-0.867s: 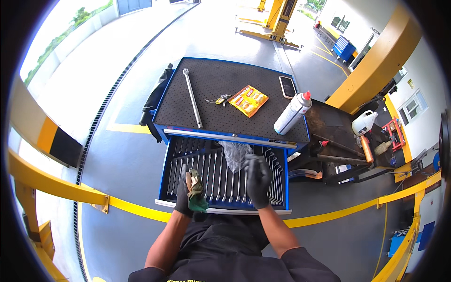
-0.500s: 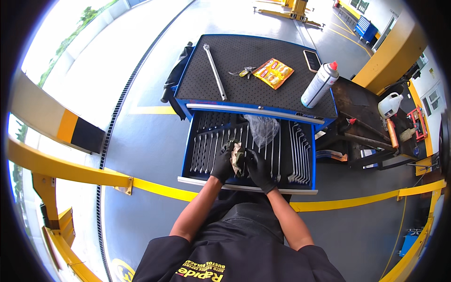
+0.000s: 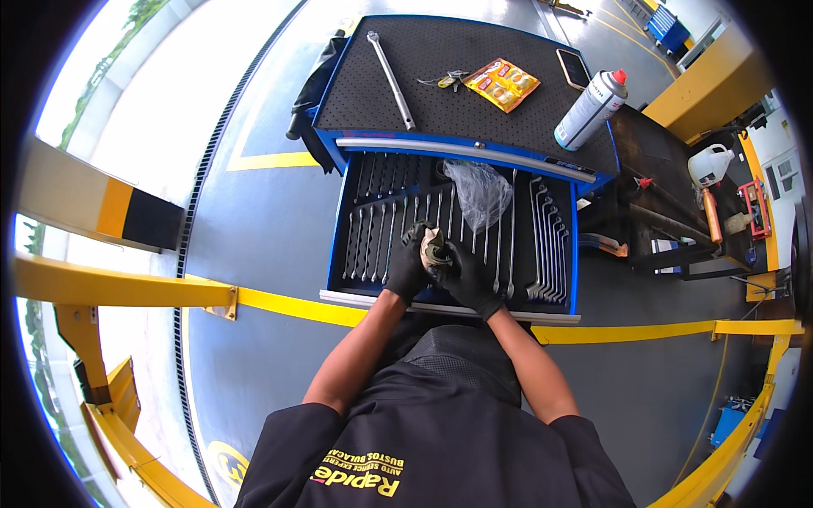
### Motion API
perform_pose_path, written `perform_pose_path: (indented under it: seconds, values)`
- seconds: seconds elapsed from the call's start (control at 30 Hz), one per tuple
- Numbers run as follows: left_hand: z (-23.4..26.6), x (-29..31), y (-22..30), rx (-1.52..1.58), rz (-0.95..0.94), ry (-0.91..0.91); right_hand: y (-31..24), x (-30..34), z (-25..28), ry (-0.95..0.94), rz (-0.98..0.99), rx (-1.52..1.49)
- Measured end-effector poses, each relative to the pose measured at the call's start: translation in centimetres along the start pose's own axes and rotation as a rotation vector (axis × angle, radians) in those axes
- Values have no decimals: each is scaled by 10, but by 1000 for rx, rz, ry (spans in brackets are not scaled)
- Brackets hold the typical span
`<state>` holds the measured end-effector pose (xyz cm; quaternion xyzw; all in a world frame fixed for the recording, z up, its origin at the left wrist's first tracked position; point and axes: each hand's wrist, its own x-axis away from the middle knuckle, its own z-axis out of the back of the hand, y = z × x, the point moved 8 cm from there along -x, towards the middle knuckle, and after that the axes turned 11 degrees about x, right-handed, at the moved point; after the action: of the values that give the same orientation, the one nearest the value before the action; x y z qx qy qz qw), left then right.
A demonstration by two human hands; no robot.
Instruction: The person opens a blue tool chest drawer and wipes multiple wrenches with a green cloth. They pick up each wrench individually, wipe it, and place it back into the drawer. The person also handles a plastic bag and a spray can on the tool chest top.
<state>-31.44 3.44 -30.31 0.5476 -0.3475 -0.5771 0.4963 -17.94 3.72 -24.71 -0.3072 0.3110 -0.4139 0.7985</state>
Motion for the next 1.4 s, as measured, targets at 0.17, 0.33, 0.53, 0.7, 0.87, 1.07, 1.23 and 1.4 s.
perform_pose_path:
  seconds: [0.17, 0.33, 0.53, 0.7, 0.87, 1.07, 1.23, 1.4]
  values:
    - [-36, -10, -10, 1775, 548, -137, 54, 6, -13, 12, -205, -90]
    - [-17, -8, 11, 2059, 537, 64, 48, -2, 6, 247, -214, -290]
    - [-12, -12, 2, 1922, 462, 56, -27, -2, 37, 371, 126, 381]
    - [-17, -10, -10, 1879, 502, 156, -18, -5, 13, 204, 123, 382]
    - [2, 6, -43, 142, 213, -8, -21, -2, 3, 177, 205, 380]
    - [-3, -3, -40, 791, 386, 261, -40, 0, 2, 129, 324, 490]
    - [-4, -1, -40, 735, 359, 176, -35, 4, -4, 131, 279, 595]
    - [-14, 2, 20, 885, 639, 60, -7, 2, 2, 184, 162, 392]
